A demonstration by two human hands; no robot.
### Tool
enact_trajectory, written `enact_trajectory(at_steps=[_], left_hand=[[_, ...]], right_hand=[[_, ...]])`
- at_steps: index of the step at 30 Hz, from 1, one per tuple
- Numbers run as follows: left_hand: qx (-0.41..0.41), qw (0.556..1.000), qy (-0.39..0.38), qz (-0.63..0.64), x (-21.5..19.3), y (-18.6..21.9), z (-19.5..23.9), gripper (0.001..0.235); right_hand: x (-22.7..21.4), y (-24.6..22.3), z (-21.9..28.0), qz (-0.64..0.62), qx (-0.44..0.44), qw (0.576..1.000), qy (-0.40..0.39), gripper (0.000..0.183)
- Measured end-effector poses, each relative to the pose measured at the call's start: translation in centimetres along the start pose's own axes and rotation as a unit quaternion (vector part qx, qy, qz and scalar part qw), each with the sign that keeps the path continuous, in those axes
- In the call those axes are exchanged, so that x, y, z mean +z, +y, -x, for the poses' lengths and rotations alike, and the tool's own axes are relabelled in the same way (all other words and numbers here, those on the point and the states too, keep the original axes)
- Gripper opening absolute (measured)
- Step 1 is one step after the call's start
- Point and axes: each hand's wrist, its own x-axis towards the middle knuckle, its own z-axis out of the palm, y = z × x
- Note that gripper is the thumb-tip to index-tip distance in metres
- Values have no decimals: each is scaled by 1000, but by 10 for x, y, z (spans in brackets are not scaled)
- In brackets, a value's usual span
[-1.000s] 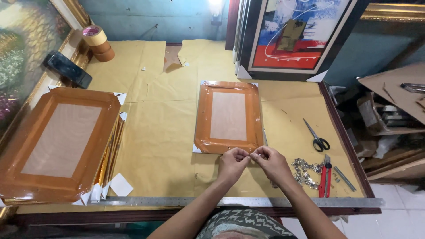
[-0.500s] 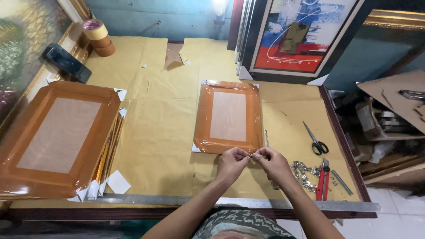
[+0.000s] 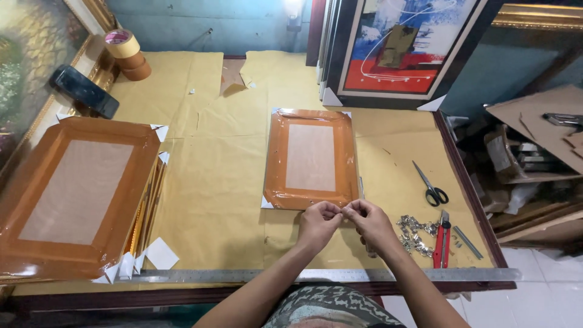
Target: Measuring and attaching mounting hardware to the back of a picture frame using a ruler and screwdriver.
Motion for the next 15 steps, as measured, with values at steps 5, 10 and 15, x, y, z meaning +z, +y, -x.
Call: enact_trajectory(at_steps=[5, 10, 15], left_hand=[[-15, 1000, -7, 6, 0, -9, 0, 16], [-22, 1000, -1, 14, -1, -19, -6, 16], [-17, 1000, 2, 20, -1, -18, -12, 16]], right_hand=[[1, 2, 5, -30, 3, 1000, -1, 13], [3, 6, -6, -25, 10, 1000, -7, 12], [5, 9, -16, 61, 2, 998, -2, 12]])
